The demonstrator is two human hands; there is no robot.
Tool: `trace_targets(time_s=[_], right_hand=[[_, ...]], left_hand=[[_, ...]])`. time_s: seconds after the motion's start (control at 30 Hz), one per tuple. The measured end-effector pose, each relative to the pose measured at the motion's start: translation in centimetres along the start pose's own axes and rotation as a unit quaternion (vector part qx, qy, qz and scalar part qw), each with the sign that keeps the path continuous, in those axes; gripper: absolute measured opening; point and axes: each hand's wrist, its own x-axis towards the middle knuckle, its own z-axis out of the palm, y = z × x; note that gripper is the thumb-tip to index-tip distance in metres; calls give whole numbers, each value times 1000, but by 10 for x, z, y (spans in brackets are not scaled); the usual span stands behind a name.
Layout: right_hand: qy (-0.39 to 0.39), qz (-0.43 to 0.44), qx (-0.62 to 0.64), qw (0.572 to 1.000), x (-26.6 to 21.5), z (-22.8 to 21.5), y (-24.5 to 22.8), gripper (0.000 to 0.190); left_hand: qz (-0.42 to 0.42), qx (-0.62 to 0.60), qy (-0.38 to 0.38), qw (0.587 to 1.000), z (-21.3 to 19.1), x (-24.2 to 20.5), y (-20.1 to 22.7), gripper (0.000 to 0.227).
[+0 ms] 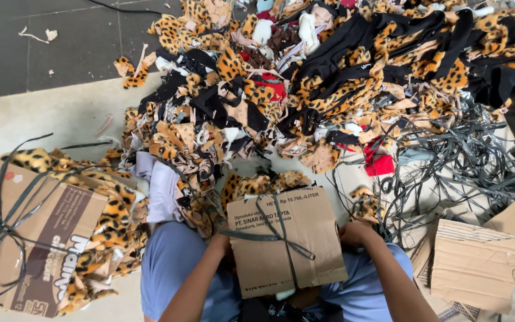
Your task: The person picks up textile scraps, wraps them in paper, and places them into a cardboard box which they then tie closed with plastic straps.
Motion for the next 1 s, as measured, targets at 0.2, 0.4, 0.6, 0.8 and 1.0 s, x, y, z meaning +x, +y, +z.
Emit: trace_targets(time_s=[0.2,0.4,0.6,0.8,1.0], right_hand=[[62,-100,72,990,-37,-14,-13,38],[148,-127,234,953,-8,-12,-3,35],[194,-88,240,947,-65,-27,5,43],[238,-109,474,840,-233,-57,-23,33],[343,-228,533,740,-258,-60,6,31]], left_hand=[[-3,-34,-29,999,-5,-23,29,38],[-8,-65,-62,996,-10,-48,39,39],[74,268,-106,955,11,43,-42,16],[143,235,-55,960,-35,-41,-4,34],[160,224,-38,961,-95,-155,72,39]])
